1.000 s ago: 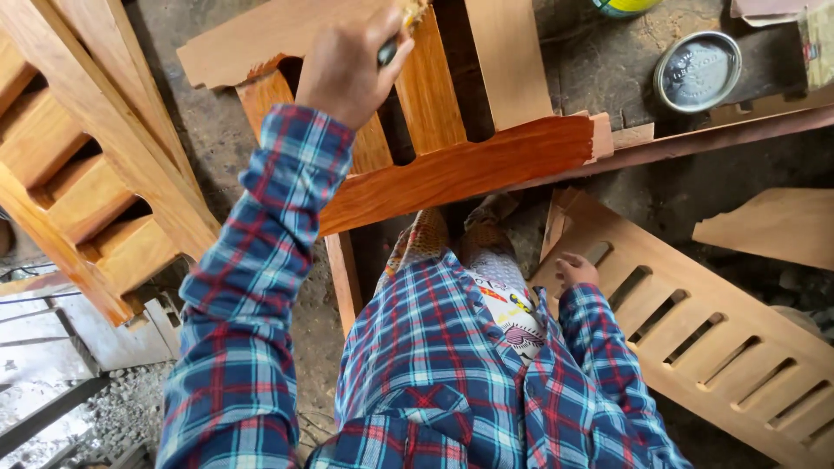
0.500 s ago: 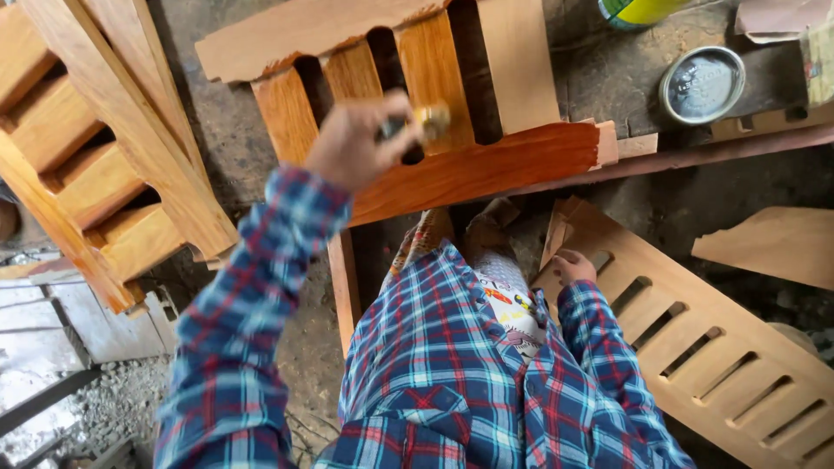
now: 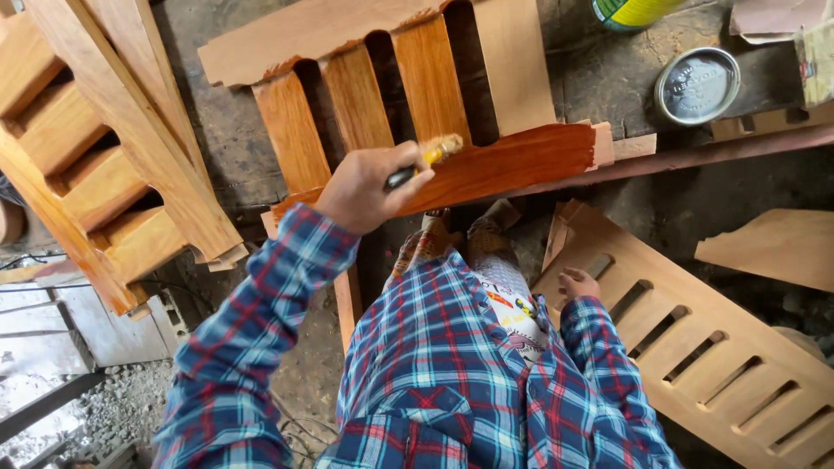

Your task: The person applies a reddish-brown stain to a wooden chair back using a paintbrush. They dip the brush into a can of stain and cover the slats and frame of the chair back, then flip the piece over to stain the other side.

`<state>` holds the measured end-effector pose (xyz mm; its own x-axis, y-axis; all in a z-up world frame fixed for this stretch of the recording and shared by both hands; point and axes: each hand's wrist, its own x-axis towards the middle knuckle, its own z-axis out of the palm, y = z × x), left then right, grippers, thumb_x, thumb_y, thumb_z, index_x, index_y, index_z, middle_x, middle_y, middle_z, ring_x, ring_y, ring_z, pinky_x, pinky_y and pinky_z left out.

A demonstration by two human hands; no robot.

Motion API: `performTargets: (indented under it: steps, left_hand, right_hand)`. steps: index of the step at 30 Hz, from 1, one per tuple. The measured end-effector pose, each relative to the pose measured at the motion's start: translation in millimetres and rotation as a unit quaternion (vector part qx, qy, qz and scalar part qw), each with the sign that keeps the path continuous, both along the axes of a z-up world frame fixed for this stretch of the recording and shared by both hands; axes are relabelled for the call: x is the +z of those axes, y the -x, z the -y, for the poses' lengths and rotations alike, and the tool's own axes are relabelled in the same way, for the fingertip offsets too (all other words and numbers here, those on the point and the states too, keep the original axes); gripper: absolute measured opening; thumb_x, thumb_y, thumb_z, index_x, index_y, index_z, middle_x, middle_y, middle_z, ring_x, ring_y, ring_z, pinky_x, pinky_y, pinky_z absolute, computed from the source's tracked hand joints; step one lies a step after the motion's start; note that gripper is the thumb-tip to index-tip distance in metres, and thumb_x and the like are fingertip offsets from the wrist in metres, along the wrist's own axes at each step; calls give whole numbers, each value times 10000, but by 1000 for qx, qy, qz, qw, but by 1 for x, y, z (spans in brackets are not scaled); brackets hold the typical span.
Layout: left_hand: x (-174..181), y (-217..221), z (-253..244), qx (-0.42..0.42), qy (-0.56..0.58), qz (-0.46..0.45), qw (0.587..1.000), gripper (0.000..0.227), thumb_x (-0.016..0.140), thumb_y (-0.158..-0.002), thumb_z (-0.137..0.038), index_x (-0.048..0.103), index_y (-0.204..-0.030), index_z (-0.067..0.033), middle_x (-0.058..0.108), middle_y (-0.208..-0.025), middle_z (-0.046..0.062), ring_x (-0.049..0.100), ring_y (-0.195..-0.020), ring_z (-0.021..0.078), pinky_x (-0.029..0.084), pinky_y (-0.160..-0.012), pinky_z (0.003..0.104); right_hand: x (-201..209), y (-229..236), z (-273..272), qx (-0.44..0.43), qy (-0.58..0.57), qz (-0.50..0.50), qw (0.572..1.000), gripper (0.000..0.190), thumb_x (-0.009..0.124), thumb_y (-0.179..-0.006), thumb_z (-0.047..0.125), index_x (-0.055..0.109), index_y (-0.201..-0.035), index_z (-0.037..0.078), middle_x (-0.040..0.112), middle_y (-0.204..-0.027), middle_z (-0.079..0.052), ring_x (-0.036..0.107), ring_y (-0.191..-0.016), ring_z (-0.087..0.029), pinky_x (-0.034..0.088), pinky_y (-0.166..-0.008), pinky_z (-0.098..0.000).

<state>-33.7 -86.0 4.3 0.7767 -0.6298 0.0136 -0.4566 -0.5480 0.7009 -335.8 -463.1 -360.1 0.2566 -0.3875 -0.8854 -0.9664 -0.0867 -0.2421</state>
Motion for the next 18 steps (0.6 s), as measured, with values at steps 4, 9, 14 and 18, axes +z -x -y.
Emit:
performTargets:
  steps: [4, 9, 14, 18]
  left_hand:
    - [12, -4, -35, 123, 53, 27, 991, 67, 719, -1011, -72, 655, -997, -89, 685, -981, 92, 627, -744, 155, 500, -616, 288]
    - [-6, -30, -86, 189, -161, 232, 941, 124, 735, -1093, -111, 632, -1031, -85, 661, -824, 70, 497, -548, 99, 442, -424, 246]
    - [-25, -49, -84, 129, -204, 186, 952, 128, 763, -1048, -112, 665, -971, -85, 668, -782, 56, 596, -598, 127, 560, -514, 265]
    - [-35, -53, -94, 85, -230, 179, 953, 186, 763, -1059, -120, 626, -933, -117, 613, -717, 9, 577, -560, 120, 558, -505, 266]
  right_hand:
    - [6, -3, -2, -23, -21, -7, 1000, 391, 683, -922, 224, 689, -1288, 86, 729, -1152, -134, 722, -913, -268, 554, -793, -392]
    - [-8, -1, 6, -32, -5, -9, 999, 382, 689, -903, 240, 708, -1272, 141, 740, -1107, -97, 715, -901, -239, 541, -714, -382]
    - [-3, -13, 16, -22, 4, 24, 999, 368, 700, -896, 194, 712, -1247, 86, 745, -1082, -107, 722, -853, -234, 580, -791, -323]
    - [1, -15, 13, -6, 8, 10, 1000, 391, 695, -898, 223, 707, -1272, 111, 748, -1080, -112, 725, -848, -230, 575, -767, -347]
